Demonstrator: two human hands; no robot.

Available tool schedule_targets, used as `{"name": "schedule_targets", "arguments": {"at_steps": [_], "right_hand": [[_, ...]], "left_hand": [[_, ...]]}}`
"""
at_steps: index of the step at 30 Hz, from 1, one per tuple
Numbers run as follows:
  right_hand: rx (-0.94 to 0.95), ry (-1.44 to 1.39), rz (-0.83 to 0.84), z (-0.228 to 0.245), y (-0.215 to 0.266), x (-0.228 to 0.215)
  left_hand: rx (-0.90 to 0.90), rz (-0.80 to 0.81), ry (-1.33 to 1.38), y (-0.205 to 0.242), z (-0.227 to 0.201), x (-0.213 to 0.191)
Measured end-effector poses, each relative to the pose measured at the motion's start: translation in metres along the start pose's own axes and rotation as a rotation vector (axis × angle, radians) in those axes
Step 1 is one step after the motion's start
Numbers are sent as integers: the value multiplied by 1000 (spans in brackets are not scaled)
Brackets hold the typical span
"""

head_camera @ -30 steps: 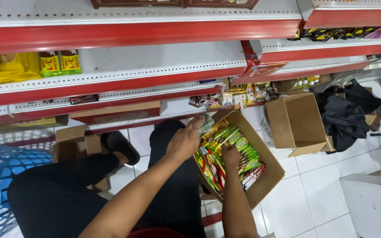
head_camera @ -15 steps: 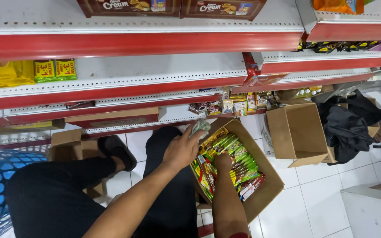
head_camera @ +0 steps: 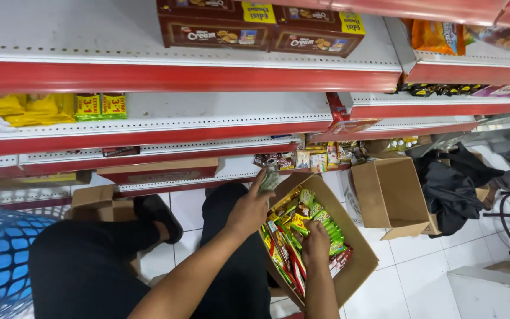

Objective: Wiping shelves and organizing snack products in a grocery store.

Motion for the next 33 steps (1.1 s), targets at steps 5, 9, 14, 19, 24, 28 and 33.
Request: {"name": "schedule_targets", "arguments": {"at_steps": [5, 9, 14, 19, 24, 28, 33], "right_hand": [[-118, -1, 293, -10, 53, 48], [-148, 384, 487, -37, 88, 99], [-165, 672, 559, -74, 92, 173], [62, 606, 710, -112, 102, 246], [381, 584, 798, -166, 78, 257], [430, 618, 786, -157, 78, 259], [503, 701, 704, -150, 84, 257]], "left_hand": [[169, -331, 318, 27, 63, 37], [-91, -234, 1016, 70, 59, -18], [-335, -385, 1019, 159, 95, -89], [-281, -578, 1031, 218, 137, -82], [-474, -735, 1317, 221, 131, -67], [-490, -645, 1292, 218, 143, -71], [-476, -420, 1336, 213, 143, -71]]}}
Point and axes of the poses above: each hand's wrist, its own y-axis away from the middle knuckle, its own x-axis out of the palm, z = x × y, the point moved 3 cm from there along -y, towards the middle knuckle, and after that the axes turned 15 degrees about x, right-handed, at the moved point
